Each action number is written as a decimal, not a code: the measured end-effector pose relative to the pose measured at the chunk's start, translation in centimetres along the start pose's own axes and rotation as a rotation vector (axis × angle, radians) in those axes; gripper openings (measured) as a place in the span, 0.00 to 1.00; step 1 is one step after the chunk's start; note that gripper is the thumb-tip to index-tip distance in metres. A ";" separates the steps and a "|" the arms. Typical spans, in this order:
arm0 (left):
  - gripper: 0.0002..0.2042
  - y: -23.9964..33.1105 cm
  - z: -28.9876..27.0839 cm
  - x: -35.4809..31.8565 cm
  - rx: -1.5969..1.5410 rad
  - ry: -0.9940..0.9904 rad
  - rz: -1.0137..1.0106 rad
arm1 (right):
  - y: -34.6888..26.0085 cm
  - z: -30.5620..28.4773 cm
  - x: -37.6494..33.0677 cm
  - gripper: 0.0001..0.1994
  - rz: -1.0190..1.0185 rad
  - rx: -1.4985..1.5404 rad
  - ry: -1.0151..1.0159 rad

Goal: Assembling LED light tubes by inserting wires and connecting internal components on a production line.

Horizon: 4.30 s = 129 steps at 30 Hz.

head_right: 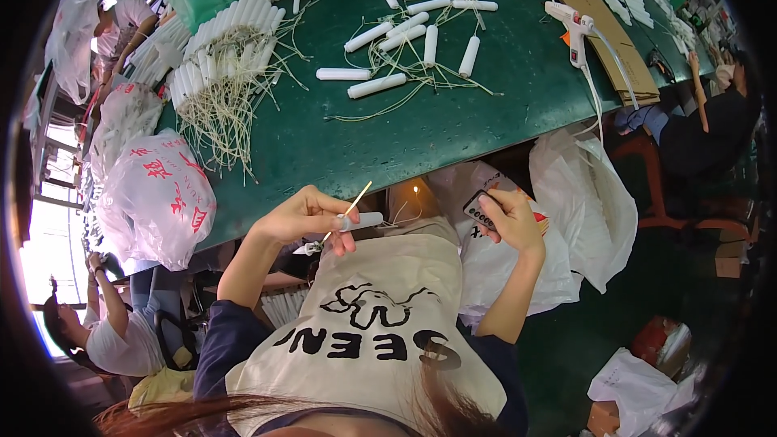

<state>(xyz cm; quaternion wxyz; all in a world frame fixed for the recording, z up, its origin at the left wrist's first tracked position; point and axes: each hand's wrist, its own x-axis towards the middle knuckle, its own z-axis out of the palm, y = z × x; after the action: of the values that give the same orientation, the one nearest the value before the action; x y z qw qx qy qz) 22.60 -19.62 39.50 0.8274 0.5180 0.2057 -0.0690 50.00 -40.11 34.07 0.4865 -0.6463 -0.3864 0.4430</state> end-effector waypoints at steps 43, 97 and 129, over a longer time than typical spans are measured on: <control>0.07 1.2 -4.6 3.7 1.447 0.917 0.747 | -5.2 8.5 3.0 0.14 -0.807 -0.411 0.673; 0.13 11.4 -4.8 -2.7 0.690 1.142 0.704 | -5.6 8.7 3.2 0.10 -0.653 -0.238 0.752; 0.23 12.6 -23.3 -0.2 1.549 1.768 -0.009 | -4.2 8.1 2.9 0.07 -0.515 -0.436 0.703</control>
<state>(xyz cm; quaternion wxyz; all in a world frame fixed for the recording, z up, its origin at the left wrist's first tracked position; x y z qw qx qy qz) 20.28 6.75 41.18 -0.1393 0.7498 0.6136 0.2049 42.91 -34.15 36.51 0.5347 -0.7271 -0.4296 -0.0282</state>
